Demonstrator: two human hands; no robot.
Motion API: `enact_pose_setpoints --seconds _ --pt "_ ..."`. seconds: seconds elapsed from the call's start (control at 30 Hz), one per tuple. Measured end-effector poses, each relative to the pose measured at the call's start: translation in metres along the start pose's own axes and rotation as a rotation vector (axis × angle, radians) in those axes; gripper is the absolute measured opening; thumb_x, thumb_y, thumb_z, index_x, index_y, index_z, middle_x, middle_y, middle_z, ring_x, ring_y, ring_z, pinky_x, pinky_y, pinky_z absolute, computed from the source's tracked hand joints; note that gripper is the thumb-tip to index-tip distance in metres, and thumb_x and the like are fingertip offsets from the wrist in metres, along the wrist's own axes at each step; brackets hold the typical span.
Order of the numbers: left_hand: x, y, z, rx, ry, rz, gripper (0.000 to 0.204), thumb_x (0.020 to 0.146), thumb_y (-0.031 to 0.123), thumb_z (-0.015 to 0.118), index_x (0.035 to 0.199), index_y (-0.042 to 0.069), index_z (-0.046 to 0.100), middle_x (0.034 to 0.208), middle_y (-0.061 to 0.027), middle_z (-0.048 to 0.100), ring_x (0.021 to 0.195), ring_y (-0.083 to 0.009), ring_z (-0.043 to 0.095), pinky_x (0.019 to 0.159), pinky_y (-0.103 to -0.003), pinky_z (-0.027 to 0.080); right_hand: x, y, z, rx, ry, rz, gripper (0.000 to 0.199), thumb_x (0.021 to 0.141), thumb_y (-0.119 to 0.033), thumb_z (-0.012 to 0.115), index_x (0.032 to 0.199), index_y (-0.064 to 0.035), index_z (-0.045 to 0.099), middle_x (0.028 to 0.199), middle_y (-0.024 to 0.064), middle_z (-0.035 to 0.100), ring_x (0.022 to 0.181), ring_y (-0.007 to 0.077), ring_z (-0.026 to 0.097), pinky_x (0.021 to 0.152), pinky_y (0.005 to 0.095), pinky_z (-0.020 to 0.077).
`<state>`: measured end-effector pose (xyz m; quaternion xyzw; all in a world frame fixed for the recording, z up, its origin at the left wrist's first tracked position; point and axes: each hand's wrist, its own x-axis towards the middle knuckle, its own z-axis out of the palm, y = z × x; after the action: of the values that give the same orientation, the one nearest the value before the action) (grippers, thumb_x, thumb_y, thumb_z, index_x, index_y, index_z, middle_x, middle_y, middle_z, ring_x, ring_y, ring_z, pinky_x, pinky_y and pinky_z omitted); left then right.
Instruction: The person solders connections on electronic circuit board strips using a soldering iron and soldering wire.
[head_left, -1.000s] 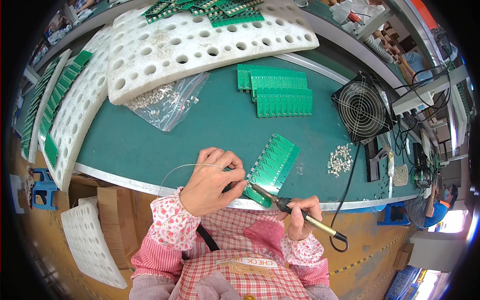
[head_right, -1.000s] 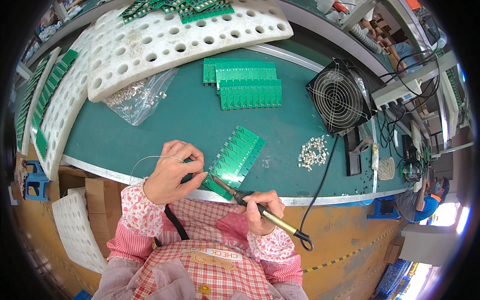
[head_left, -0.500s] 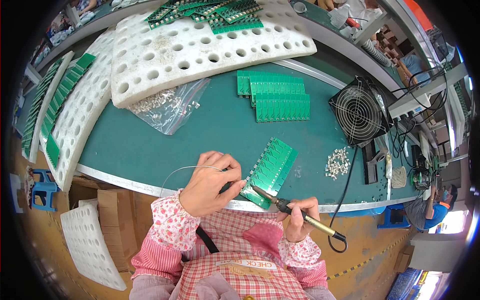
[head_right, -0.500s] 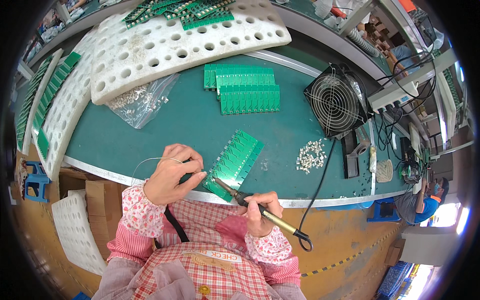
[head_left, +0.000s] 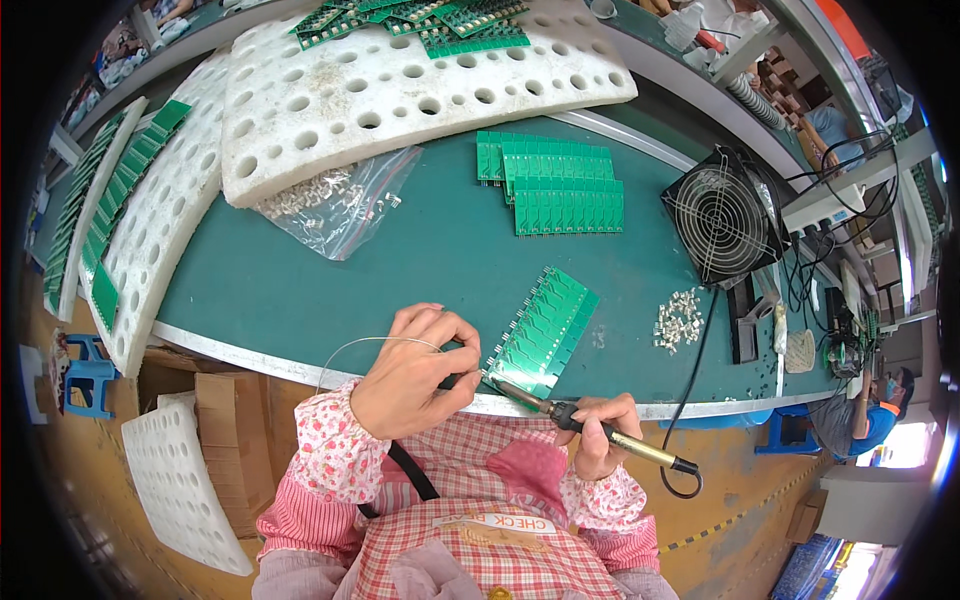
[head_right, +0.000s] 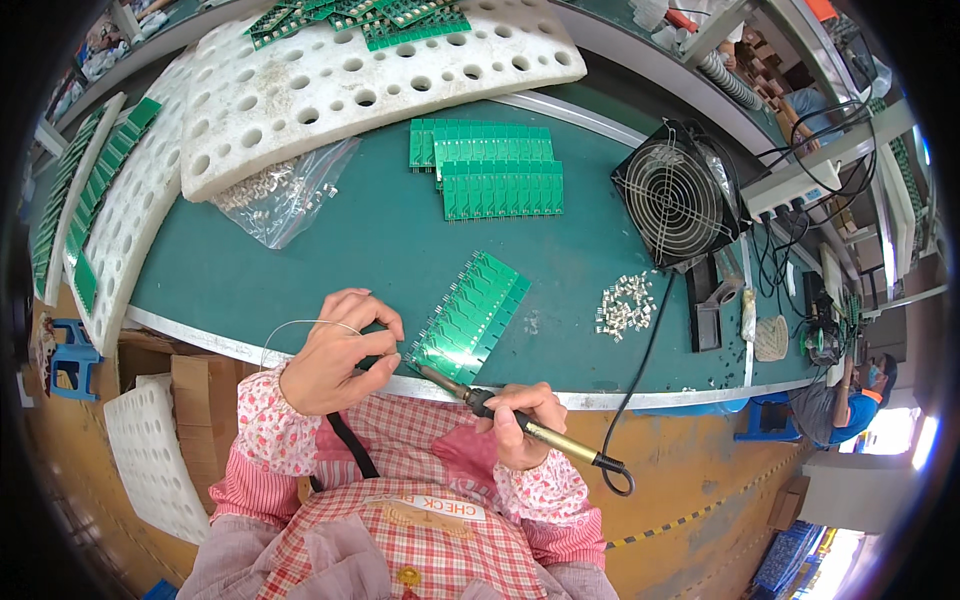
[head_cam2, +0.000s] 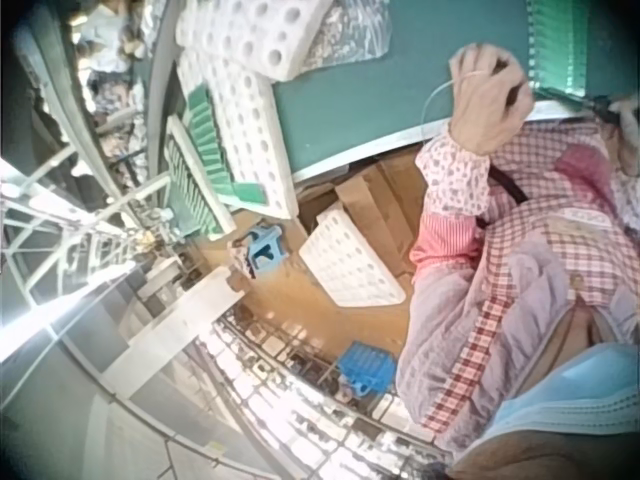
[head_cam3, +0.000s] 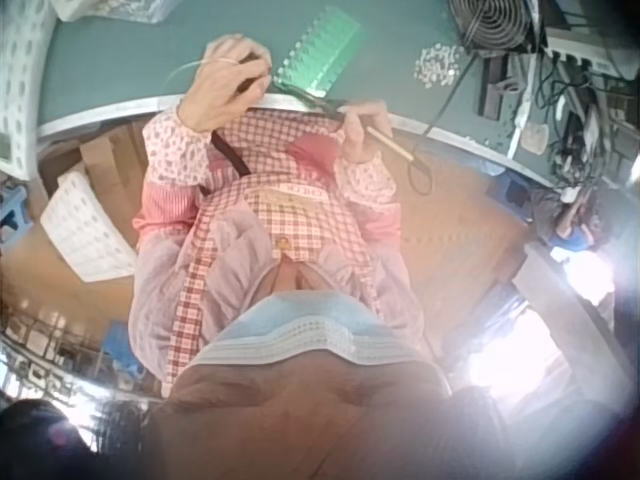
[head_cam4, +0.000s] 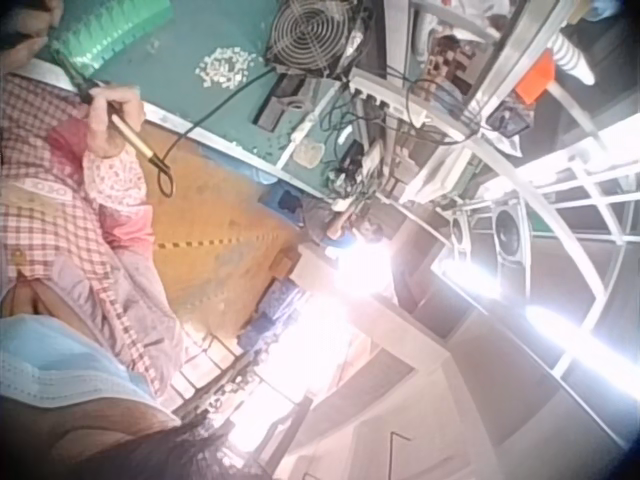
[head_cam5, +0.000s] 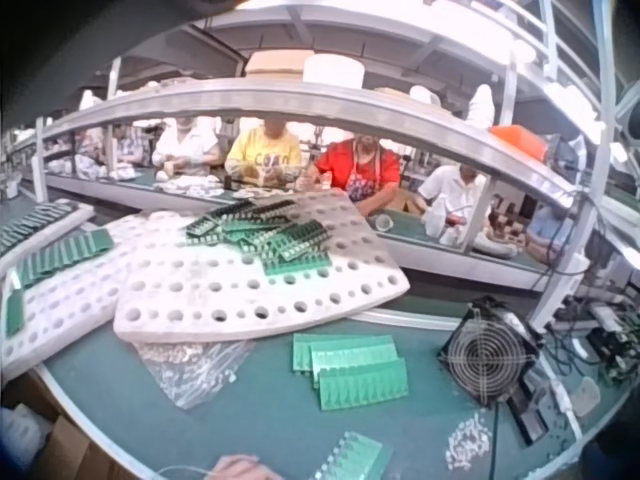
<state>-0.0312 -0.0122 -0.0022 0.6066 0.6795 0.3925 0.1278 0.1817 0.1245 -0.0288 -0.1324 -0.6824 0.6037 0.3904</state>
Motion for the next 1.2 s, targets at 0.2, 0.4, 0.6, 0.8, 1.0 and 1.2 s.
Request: enact_pose_setpoints --seconds 0.2,0.4,0.6,0.8,1.0,1.2 --pt "0.0006 0.0011 0.0016 0.009 0.001 0.009 0.008 0.078 0.01 0.063 0.075 0.005 0.057 0.1 -0.0059 0.055 0.1 -0.0274 0.05 0.103 -0.048 0.031 0.0022 -0.001 0.0017 -0.027 -0.007 -0.017 0.012 0.089 -0.008 0.06 0.087 0.0023 0.055 0.062 0.0111 0.061 0.049 0.0158 0.062 0.045 0.0258 0.0487" --pt "0.0021 0.0028 0.0042 0.084 0.039 0.041 0.009 0.074 0.008 0.065 0.075 0.005 0.056 0.095 -0.0058 0.053 0.095 -0.0281 0.052 0.1 -0.048 0.036 0.0045 -0.0006 -0.0006 -0.051 -0.077 -0.09 0.01 0.089 -0.006 0.059 0.086 0.0031 0.055 0.062 0.0107 0.062 0.05 0.0162 0.063 0.046 0.0266 0.0498" --pt "0.0027 0.0035 0.0046 0.103 0.034 0.033 0.008 0.073 0.007 0.065 0.074 0.005 0.057 0.095 -0.0059 0.053 0.093 -0.027 0.052 0.1 -0.047 0.036 0.0033 -0.0012 -0.0008 -0.059 -0.07 -0.075 0.01 0.088 -0.006 0.06 0.086 0.003 0.055 0.061 0.0106 0.062 0.049 0.0162 0.063 0.046 0.0265 0.0496" --pt "0.001 0.0026 0.0072 0.102 0.025 0.017 0.011 0.073 0.008 0.065 0.073 0.005 0.054 0.097 -0.0064 0.053 0.097 -0.0278 0.051 0.102 -0.048 0.033 0.0037 -0.0004 0.0007 -0.051 -0.06 -0.087 0.01 0.088 -0.005 0.06 0.084 0.0026 0.055 0.061 0.0109 0.062 0.049 0.016 0.063 0.045 0.0255 0.0483" --pt "0.0008 0.0018 0.0063 0.087 0.016 0.012 0.011 0.074 0.008 0.065 0.075 0.006 0.055 0.098 -0.0063 0.053 0.097 -0.0276 0.051 0.101 -0.047 0.034 -0.0027 -0.0004 0.0022 -0.03 0.035 -0.004 0.013 0.09 -0.009 0.058 0.085 0.0026 0.054 0.061 0.0126 0.061 0.049 0.016 0.062 0.045 0.026 0.049" --pt "0.0027 0.0052 0.005 0.083 0.031 0.029 0.008 0.077 0.009 0.065 0.076 0.005 0.059 0.095 -0.0069 0.053 0.094 -0.0287 0.052 0.099 -0.047 0.036 -0.0028 0.0011 0.0006 -0.018 0.032 0.004 0.014 0.09 -0.009 0.059 0.088 0.0029 0.053 0.062 0.014 0.062 0.051 0.0167 0.063 0.047 0.0264 0.0503"
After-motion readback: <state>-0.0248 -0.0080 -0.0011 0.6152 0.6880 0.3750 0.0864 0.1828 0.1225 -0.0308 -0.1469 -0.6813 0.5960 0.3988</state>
